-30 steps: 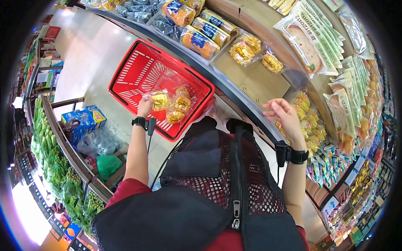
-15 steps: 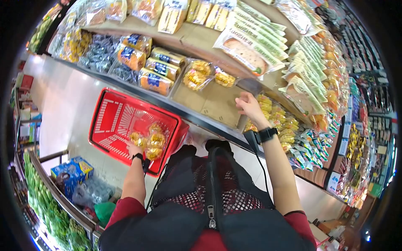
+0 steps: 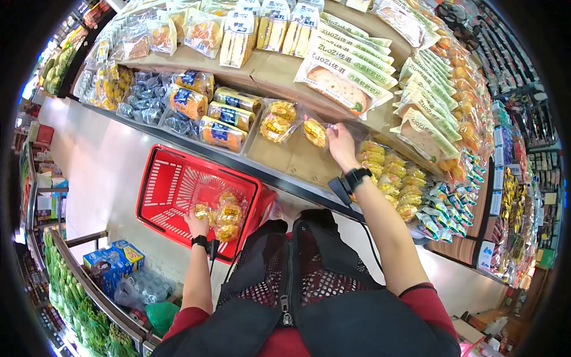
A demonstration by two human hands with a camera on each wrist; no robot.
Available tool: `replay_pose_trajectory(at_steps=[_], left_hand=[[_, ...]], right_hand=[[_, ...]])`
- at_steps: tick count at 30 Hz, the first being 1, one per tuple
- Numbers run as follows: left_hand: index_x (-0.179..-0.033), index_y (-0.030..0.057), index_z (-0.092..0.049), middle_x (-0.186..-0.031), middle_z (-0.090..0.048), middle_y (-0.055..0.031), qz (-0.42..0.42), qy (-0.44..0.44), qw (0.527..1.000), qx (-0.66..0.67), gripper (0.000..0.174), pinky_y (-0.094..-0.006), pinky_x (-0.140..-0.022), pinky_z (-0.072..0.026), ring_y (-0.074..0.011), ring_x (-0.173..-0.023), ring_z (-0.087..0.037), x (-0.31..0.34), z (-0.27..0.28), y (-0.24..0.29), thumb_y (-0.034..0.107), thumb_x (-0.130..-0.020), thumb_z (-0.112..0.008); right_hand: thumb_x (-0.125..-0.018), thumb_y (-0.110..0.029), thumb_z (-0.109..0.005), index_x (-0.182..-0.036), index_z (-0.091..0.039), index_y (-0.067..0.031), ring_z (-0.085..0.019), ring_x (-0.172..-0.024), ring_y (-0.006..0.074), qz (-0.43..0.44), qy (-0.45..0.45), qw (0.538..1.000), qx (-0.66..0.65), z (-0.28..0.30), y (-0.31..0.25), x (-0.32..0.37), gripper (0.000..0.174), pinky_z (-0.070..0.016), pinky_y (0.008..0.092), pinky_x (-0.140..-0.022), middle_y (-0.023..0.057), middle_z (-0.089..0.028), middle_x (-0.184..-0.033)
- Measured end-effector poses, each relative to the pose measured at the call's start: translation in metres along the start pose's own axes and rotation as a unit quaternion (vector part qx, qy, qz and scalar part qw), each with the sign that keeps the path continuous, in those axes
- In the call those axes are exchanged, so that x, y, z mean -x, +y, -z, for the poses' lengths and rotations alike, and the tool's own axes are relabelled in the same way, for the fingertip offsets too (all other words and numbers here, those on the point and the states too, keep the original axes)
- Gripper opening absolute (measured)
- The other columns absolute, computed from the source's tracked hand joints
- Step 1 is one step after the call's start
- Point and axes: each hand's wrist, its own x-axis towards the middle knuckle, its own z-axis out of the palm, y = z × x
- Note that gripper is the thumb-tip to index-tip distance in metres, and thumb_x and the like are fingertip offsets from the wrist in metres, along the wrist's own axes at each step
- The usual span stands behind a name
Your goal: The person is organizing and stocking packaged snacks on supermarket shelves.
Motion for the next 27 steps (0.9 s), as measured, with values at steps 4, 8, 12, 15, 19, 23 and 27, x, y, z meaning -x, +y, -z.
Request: replay_pose_trajectory(at_steps=[4, 8, 12, 15, 19, 23, 27], left_hand=[[-0.111, 0.001, -0.059, -0.109, -0.062, -0.0133, -0.068, -0.058, 0.97, 0.227, 0.032, -0.0339, -0.093, -0.044, -0.0251, -0.107, -0.056, 0.018, 0.044, 0.075, 0.015, -0.083, -0.065], [-0.117, 0.0006, -0.057, -0.11, -0.064, -0.0095, -0.089, -0.223, 0.848, 0.473, 0.029, -0.028, -0.085, -0.0473, -0.0164, -0.099, -0.061, 0.049, 0.08, 0.168, 0.017, -0.093, -0.054], [-0.131, 0.0011, -0.046, -0.123, -0.057, -0.0115, -0.137, -0.46, 0.696, 0.534, 0.048, -0.0326, -0.092, -0.0442, -0.0161, -0.106, -0.056, 0.077, 0.119, 0.241, 0.036, -0.098, -0.045], [-0.136, -0.0004, -0.039, -0.128, -0.052, -0.0103, -0.153, -0.55, 0.599, 0.562, 0.062, -0.0308, -0.093, -0.0433, -0.0151, -0.11, -0.053, 0.093, 0.138, 0.265, 0.046, -0.095, -0.046], [-0.134, -0.0015, -0.042, -0.123, -0.055, -0.0092, -0.14, -0.56, 0.609, 0.543, 0.057, -0.0287, -0.091, -0.0441, -0.0146, -0.108, -0.054, 0.1, 0.137, 0.267, 0.034, -0.092, -0.057], [-0.127, -0.0033, -0.049, -0.111, -0.063, -0.0083, -0.11, -0.548, 0.663, 0.498, 0.048, -0.0287, -0.087, -0.0464, -0.0139, -0.098, -0.059, 0.089, 0.134, 0.246, 0.018, -0.088, -0.065], [-0.11, -0.0002, -0.061, -0.096, -0.066, -0.006, -0.047, -0.38, 0.774, 0.505, 0.03, -0.025, -0.075, -0.0483, -0.0104, -0.086, -0.061, 0.056, 0.152, 0.186, 0.017, -0.086, -0.066]], right_hand=[[-0.096, -0.02, -0.049, -0.094, -0.052, -0.0026, -0.051, -0.07, 0.0137, 0.066, -0.008, 0.989, -0.13, 0.051, -0.032, 0.051, 0.018, -0.043, 0.0286, -0.066, 0.0047, -0.056, -0.078], [-0.098, -0.018, -0.048, -0.096, -0.054, -0.0076, -0.049, -0.076, 0.0064, -0.076, -0.119, 0.92, -0.365, 0.088, -0.058, 0.091, 0.012, -0.0411, 0.0235, -0.068, -0.0033, -0.054, -0.084], [-0.097, -0.018, -0.049, -0.097, -0.054, -0.0079, -0.05, -0.08, 0.006, -0.115, -0.229, 0.847, -0.466, 0.09, -0.085, 0.118, 0.011, -0.0417, 0.0226, -0.074, -0.0034, -0.054, -0.089], [-0.098, -0.02, -0.048, -0.097, -0.053, -0.0074, -0.047, -0.076, 0.0054, -0.079, -0.292, 0.846, -0.439, 0.084, -0.107, 0.132, 0.014, -0.0408, 0.022, -0.076, -0.003, -0.054, -0.088], [-0.098, -0.024, -0.048, -0.097, -0.053, -0.0065, -0.049, -0.078, 0.0054, -0.071, -0.377, 0.829, -0.408, 0.068, -0.102, 0.132, 0.018, -0.0421, 0.022, -0.075, -0.0005, -0.058, -0.091], [-0.098, -0.025, -0.049, -0.101, -0.053, -0.0032, -0.06, -0.093, 0.0142, -0.077, -0.364, 0.855, -0.363, 0.062, -0.116, 0.137, 0.022, -0.0483, 0.0283, -0.083, 0.0096, -0.063, -0.104], [-0.097, -0.025, -0.05, -0.106, -0.053, -0.0012, -0.064, -0.093, 0.0203, -0.037, -0.358, 0.889, -0.284, 0.059, -0.1, 0.125, 0.026, -0.0511, 0.0313, -0.082, 0.0148, -0.063, -0.107]])
